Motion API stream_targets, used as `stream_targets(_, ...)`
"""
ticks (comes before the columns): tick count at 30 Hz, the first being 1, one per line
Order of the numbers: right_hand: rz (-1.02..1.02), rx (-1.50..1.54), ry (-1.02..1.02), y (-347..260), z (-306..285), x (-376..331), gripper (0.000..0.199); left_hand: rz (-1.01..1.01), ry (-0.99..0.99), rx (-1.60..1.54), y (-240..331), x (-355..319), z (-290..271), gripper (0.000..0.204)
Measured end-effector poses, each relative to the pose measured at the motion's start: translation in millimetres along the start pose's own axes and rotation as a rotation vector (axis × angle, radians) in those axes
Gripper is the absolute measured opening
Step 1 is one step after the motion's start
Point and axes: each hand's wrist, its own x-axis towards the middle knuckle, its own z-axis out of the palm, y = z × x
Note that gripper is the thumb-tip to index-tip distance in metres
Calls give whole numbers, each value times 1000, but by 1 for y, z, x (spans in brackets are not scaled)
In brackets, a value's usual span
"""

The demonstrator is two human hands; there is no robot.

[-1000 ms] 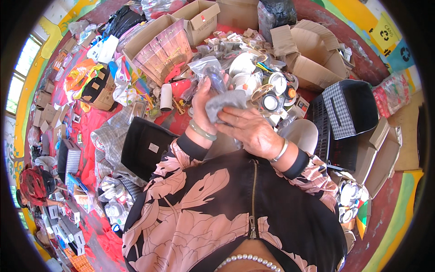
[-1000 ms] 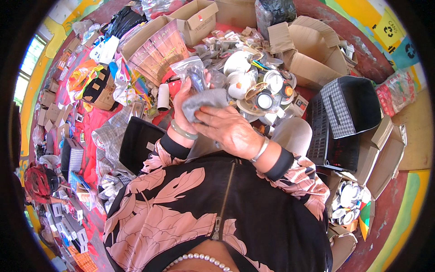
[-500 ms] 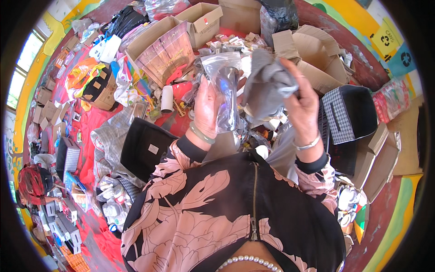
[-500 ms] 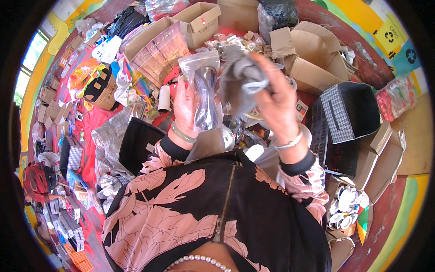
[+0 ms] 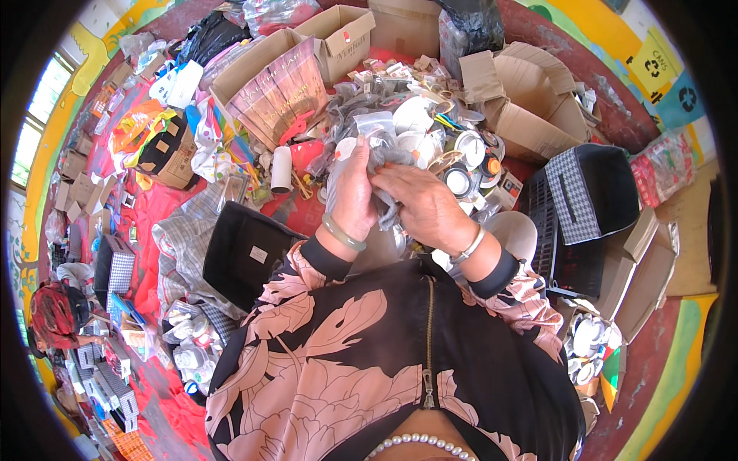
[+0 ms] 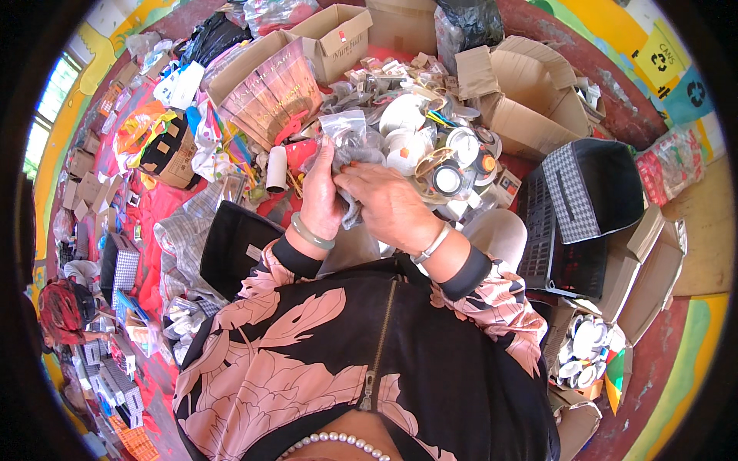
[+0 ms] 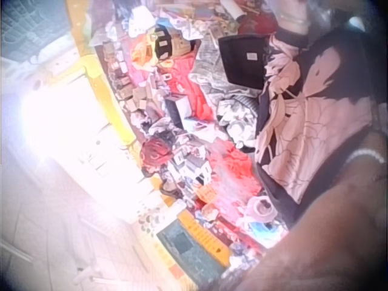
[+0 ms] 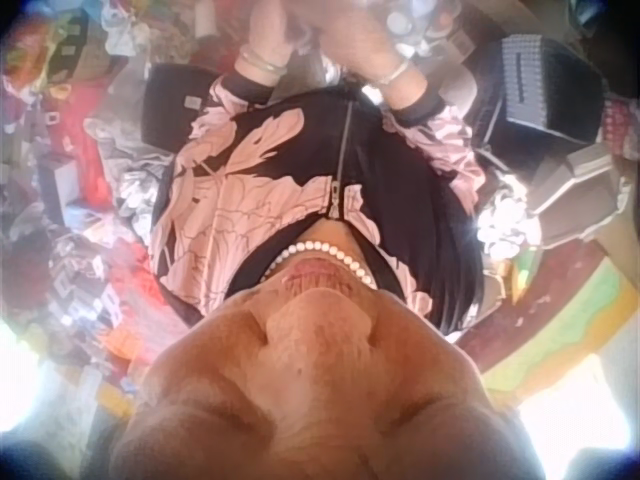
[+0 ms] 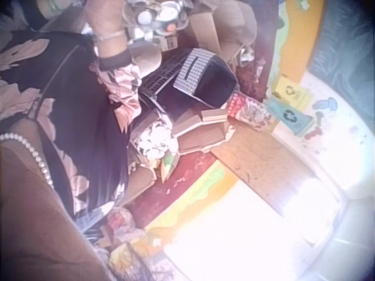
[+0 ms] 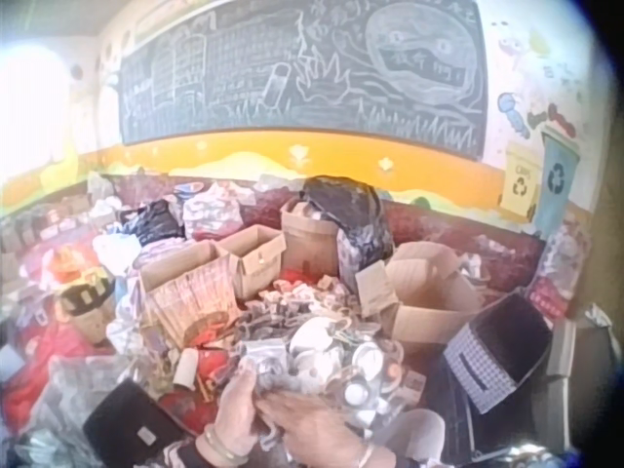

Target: The person sits on the floor and repeatedly picks up sunglasses from a pile of items. They wipe the frames and lenses with a gray cloth and then place the sunglasses into a clear plastic bag.

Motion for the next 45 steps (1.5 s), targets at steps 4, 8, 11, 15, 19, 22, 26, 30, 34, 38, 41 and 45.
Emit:
stream_targets(4, 137, 380, -197, -3, -20, -12, 45, 8, 0, 24, 12, -1, 10, 40)
stream_targets(8, 578, 1146, -163, 8, -38, -32, 48, 142, 45, 28, 5, 14, -10, 44)
stream_targets(11, 674, 1272, 216, 15, -51, -38, 52, 104, 46, -144, -1, 25, -29, 36)
stream_targets(15, 732, 1516, 596, 31, -50, -42, 53, 60, 34, -145, 0, 20, -20, 23)
stream_targets(19, 717, 1538, 525, 31, -28, -47, 50, 30, 84, -84, -20, 27, -36, 10)
stream_targets(22, 688, 1172, 373, 25, -3, -47, 53, -57, 60, -60, -25, 14, -15, 8)
stream_targets(26, 872, 1089, 430, 26, -5, -46, 54, -111, -18, 54, -31, 10, -10, 20)
stream_targets(30, 907, 1287, 582, 42, -6, -48, 46, -60, -175, 365, -30, 4, -7, 35)
stream_targets(34, 905, 1344, 622, 47, -14, -45, 31, 135, -324, 757, -37, -4, -3, 54)
stream_targets(38, 970, 1313, 623, 48, -14, -47, 26, 131, -283, 804, -41, -3, -4, 57)
stream_targets(41, 907, 1313, 635, 43, -25, -52, 26, 10, -225, 416, -39, 4, -9, 55)
stream_targets(45, 635, 779, 766, 31, -24, -39, 35, 7, -121, 284, -30, -1, -13, 53)
